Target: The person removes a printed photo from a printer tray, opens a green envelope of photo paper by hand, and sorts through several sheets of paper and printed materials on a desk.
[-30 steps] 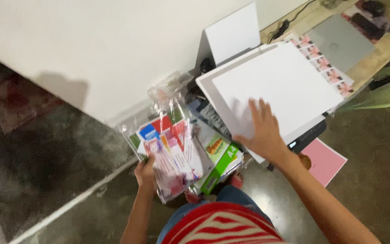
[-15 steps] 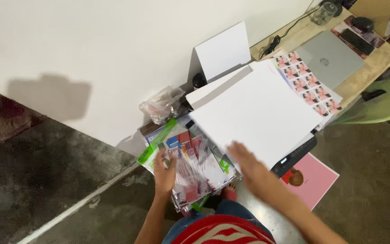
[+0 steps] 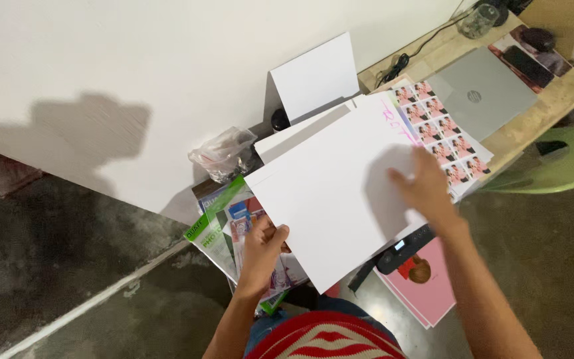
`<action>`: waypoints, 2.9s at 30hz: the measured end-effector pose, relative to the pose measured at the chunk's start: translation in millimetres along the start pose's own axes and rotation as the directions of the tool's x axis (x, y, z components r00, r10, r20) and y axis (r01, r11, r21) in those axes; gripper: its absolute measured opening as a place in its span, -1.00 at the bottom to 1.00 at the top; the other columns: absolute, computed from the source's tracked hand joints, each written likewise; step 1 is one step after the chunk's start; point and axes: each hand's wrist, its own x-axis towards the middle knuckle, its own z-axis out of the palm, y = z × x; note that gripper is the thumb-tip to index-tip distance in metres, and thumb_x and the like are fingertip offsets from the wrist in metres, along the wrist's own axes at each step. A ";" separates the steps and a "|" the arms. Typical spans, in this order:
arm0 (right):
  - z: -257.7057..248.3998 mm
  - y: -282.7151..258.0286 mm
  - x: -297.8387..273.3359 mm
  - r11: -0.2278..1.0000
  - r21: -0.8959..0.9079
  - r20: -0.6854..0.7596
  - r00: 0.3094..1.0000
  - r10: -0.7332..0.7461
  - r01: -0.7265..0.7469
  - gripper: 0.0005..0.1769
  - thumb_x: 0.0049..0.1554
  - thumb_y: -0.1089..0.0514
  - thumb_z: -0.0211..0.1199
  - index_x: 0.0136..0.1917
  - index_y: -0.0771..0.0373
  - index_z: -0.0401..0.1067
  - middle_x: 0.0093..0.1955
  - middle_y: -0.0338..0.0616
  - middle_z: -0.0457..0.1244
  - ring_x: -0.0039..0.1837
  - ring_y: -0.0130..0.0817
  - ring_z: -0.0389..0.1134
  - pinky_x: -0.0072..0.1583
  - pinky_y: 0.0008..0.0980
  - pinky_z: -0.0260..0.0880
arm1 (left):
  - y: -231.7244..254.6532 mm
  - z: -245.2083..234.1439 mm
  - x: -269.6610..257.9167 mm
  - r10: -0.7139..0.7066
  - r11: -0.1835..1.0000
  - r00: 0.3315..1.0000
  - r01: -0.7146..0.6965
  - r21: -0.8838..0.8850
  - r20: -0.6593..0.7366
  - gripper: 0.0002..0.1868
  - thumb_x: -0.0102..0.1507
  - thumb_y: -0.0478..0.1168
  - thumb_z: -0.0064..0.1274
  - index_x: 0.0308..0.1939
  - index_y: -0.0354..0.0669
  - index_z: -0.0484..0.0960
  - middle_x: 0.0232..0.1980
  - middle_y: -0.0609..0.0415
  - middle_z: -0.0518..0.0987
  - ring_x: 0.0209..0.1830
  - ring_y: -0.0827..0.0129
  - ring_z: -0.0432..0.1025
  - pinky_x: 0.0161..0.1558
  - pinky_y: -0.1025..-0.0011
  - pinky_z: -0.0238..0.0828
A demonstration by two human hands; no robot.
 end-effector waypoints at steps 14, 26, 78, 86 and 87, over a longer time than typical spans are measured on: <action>-121.5 14.5 23.2 0.965 0.257 -0.209 0.972 0.108 -0.052 -0.64 0.35 -0.04 0.29 0.27 0.23 0.48 -0.01 -0.09 0.38 -0.06 -0.35 0.42 -0.07 -0.27 0.46 | 109.3 36.0 43.8 0.279 0.921 0.959 -0.253 0.296 -0.050 -0.74 0.39 -0.10 -0.04 -0.02 -0.17 0.64 -0.19 0.13 0.63 -0.31 0.48 0.47 -0.22 0.48 0.51; -94.6 171.6 14.7 0.528 0.842 -0.278 0.748 0.603 -0.112 -0.60 0.44 0.00 0.16 0.47 0.16 0.31 0.36 0.00 0.31 0.29 -0.37 0.46 0.21 -0.44 0.48 | 45.2 -32.4 46.4 0.026 0.996 0.969 -0.046 -0.075 -0.245 -0.58 0.37 -0.05 -0.04 0.21 -0.21 0.56 -0.03 0.01 0.69 -0.06 0.32 0.59 0.02 0.36 0.59; -31.6 -31.6 -4.1 0.538 0.682 -0.501 0.853 -0.148 0.495 -0.38 0.18 0.18 0.49 0.41 0.34 0.28 0.28 0.03 0.26 0.33 -0.24 0.30 0.37 -0.14 0.30 | 136.5 68.3 55.0 0.582 0.802 0.789 -0.597 0.020 0.197 -0.18 0.17 -0.04 0.33 0.39 -0.24 0.27 0.17 -0.12 0.55 0.10 0.38 0.47 0.11 0.41 0.47; -15.5 -82.1 0.9 0.654 0.586 -0.418 0.870 -0.262 0.479 -0.82 0.30 0.16 0.35 0.06 0.32 0.47 -0.02 -0.09 0.37 -0.05 -0.45 0.40 -0.05 -0.46 0.42 | 140.5 13.7 42.9 0.480 0.817 0.870 -0.491 0.303 0.117 -0.42 0.19 0.14 0.29 0.02 -0.31 0.72 -0.13 -0.03 0.77 -0.15 0.35 0.62 -0.04 0.41 0.57; -10.9 -88.4 3.2 0.722 0.581 -0.307 0.922 -0.235 0.377 -0.83 0.33 0.18 0.30 0.07 0.35 0.46 -0.08 -0.03 0.27 -0.11 -0.40 0.25 -0.09 -0.40 0.26 | 135.9 1.1 40.9 0.412 0.860 0.909 -0.413 0.299 0.070 -0.41 0.17 0.12 0.29 0.04 -0.31 0.70 -0.11 -0.03 0.75 -0.14 0.35 0.62 -0.05 0.39 0.58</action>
